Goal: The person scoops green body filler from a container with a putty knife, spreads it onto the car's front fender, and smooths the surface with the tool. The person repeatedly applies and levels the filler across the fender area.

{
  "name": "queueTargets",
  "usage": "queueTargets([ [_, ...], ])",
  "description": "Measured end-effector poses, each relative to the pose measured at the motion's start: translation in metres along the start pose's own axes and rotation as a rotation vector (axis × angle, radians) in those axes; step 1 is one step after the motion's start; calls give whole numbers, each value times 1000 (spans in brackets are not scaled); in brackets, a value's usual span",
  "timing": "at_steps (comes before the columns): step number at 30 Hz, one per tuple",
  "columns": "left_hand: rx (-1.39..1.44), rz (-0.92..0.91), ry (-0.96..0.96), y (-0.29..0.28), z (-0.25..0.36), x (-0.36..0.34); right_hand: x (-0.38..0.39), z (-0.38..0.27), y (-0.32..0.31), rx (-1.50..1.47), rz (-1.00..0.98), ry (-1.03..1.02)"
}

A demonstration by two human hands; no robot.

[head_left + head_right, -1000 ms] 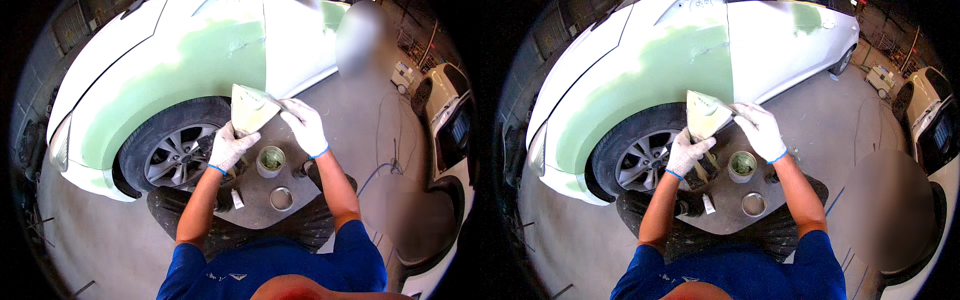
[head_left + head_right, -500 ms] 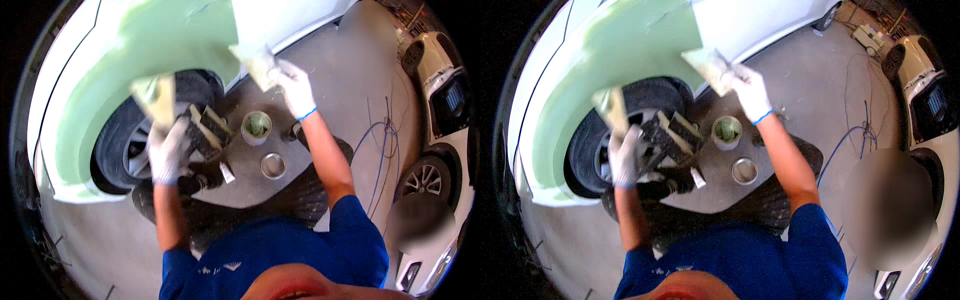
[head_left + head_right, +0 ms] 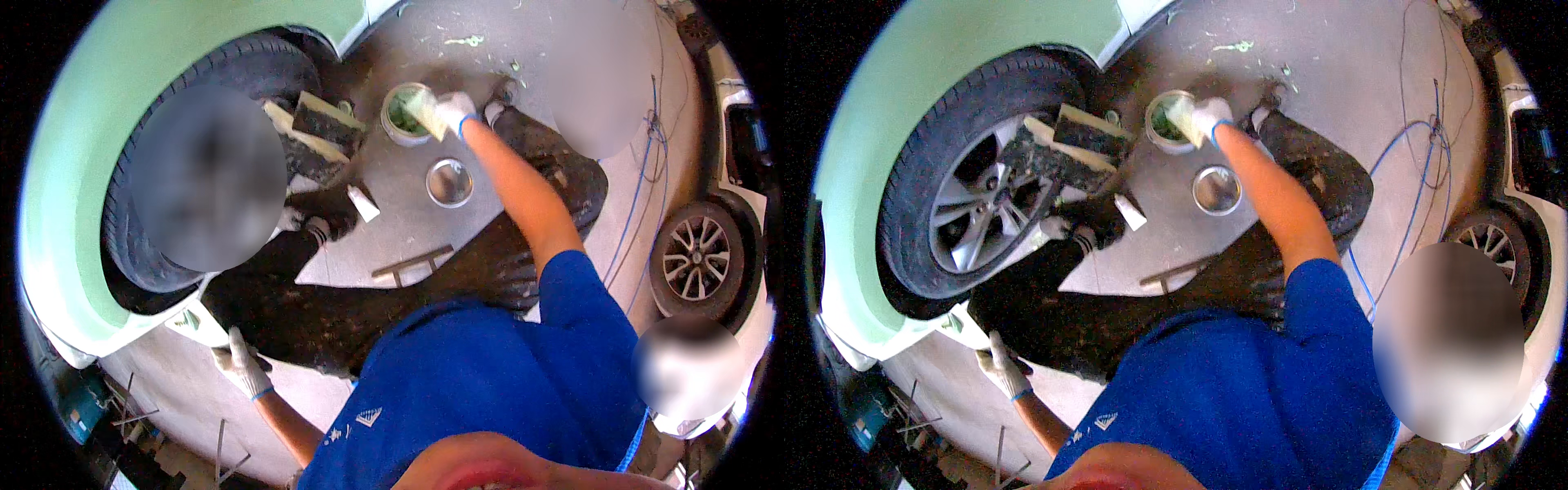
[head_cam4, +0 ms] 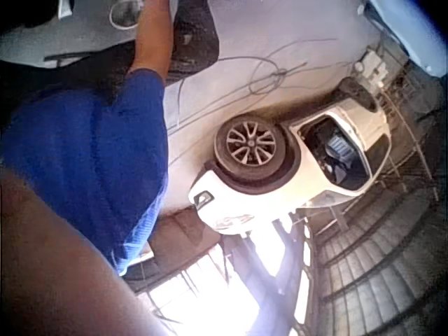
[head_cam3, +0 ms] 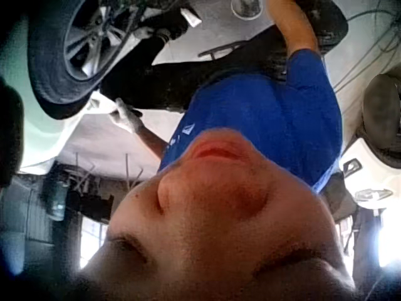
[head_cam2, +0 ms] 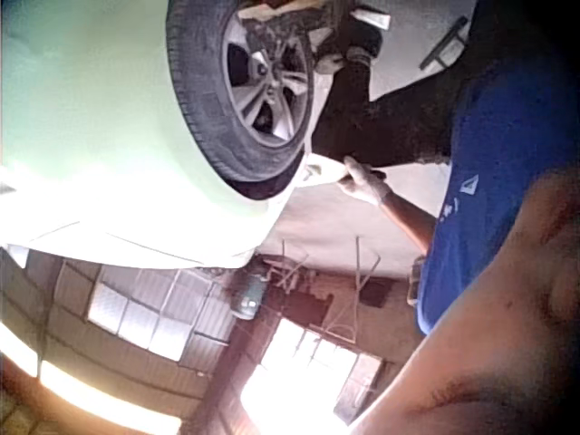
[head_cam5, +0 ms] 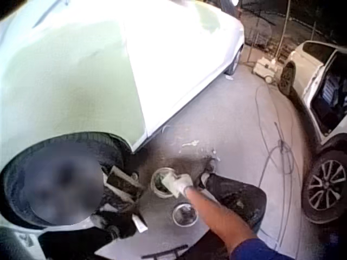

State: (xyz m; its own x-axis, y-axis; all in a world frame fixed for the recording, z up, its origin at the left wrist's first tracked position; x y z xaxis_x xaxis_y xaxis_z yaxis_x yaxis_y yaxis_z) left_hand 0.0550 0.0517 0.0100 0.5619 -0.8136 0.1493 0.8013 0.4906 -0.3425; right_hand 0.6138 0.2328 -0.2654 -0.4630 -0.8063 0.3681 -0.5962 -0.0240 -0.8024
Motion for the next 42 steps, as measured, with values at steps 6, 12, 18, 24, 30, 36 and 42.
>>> queueTargets([
  [6,-28,69,-35,13,10,3,-33,-1,66,52,-180,158],
  [12,-62,72,9,3,-1,-4,-66,-11,119,-890,-419,680],
  [18,-84,109,-41,21,8,-9,-48,13,113,-1504,-345,655],
  [24,-2,118,30,7,3,-7,8,1,97,-344,180,113],
  [30,-16,20,59,18,19,5,47,-22,5,570,298,-313],
  [36,82,-313,171,60,67,9,101,-24,-96,272,575,-546],
  [42,-198,-689,371,181,76,-28,187,-100,-198,35,763,-732],
])
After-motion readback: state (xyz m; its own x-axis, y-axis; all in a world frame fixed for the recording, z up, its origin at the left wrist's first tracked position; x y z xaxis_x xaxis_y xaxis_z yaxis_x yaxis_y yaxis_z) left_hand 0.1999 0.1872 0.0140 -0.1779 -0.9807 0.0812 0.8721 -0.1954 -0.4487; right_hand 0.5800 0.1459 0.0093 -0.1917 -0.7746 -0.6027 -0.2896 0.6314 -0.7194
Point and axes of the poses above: each hand's wrist, its own x-axis away from the middle knuckle, its own y-axis out of the palm, z = x × y, the point moved 1 cm from there along -x, towards the middle knuckle, and after that the axes turned 15 degrees about x, right-handed, at the moved point
